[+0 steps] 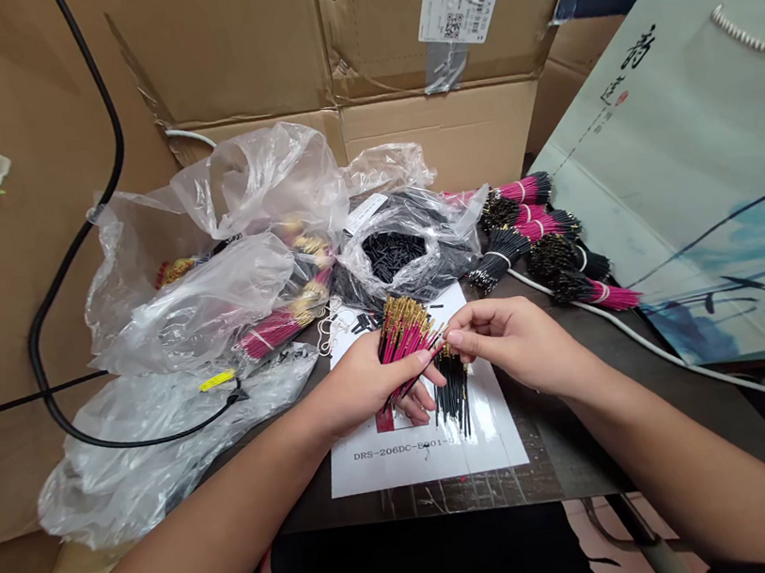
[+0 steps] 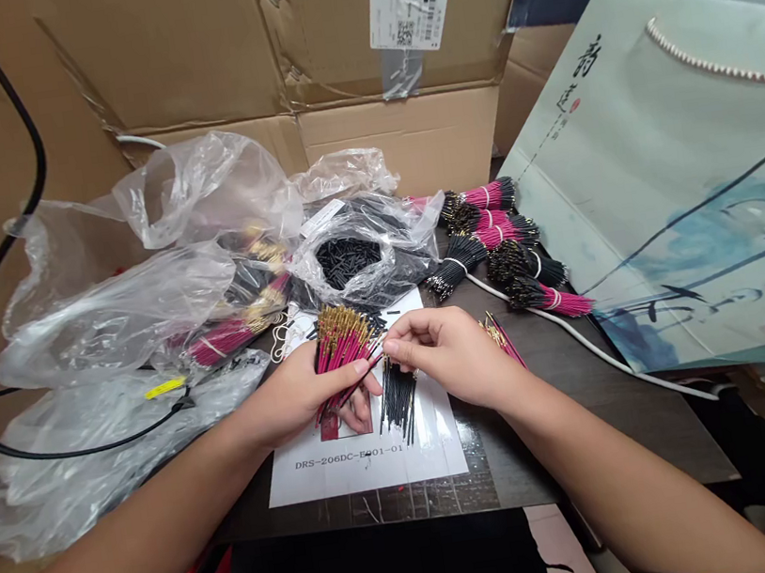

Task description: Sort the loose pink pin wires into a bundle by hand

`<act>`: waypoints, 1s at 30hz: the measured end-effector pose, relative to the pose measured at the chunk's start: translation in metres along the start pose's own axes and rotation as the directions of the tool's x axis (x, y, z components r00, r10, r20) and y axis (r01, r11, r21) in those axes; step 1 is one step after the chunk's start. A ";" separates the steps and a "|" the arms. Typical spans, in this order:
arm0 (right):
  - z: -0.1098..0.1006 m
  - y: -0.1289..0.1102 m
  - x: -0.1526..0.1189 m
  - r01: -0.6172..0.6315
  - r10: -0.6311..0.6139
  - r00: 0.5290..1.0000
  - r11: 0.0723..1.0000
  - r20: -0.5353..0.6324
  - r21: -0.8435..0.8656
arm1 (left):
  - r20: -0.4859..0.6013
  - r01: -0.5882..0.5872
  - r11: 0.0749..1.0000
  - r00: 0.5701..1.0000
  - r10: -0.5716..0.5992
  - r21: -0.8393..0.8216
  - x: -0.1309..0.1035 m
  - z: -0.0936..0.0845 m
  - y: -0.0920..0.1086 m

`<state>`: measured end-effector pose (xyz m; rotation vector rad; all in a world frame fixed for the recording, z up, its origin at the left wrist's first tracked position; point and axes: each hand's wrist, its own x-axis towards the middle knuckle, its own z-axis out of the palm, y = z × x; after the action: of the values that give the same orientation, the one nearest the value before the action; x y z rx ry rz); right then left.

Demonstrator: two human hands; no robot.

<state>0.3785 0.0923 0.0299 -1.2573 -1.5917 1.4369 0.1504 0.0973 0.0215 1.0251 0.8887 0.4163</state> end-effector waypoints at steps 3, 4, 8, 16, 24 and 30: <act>0.000 0.002 0.001 0.005 -0.005 0.999 1.000 -0.035 0.011 | 0.002 0.013 0.998 1.000 -0.013 0.054 0.000 -0.001 0.000; 0.000 0.003 0.001 0.009 -0.009 0.999 1.000 -0.046 0.007 | 0.000 0.009 0.998 1.000 -0.009 0.063 0.000 -0.001 0.000; 0.001 0.004 0.000 0.027 -0.029 0.997 0.999 -0.075 -0.032 | 0.005 -0.037 0.997 0.999 0.037 0.061 -0.001 0.001 0.002; -0.015 0.000 -0.002 0.030 -0.038 0.989 0.998 -0.140 -0.060 | -0.009 -0.039 0.993 0.999 0.040 0.108 -0.003 0.002 0.005; -0.006 0.002 -0.003 0.001 -0.025 0.986 0.990 -0.166 -0.140 | -0.005 -0.033 0.981 0.999 0.035 0.190 -0.003 0.003 0.005; -0.002 0.001 -0.006 0.037 -0.059 0.989 0.986 -0.136 -0.161 | -0.007 -0.018 0.974 1.000 0.020 0.224 -0.003 0.004 0.005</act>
<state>0.3823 0.0874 0.0305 -1.3689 -1.6543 1.1848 0.1521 0.0956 0.0281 1.2403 0.9503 0.3421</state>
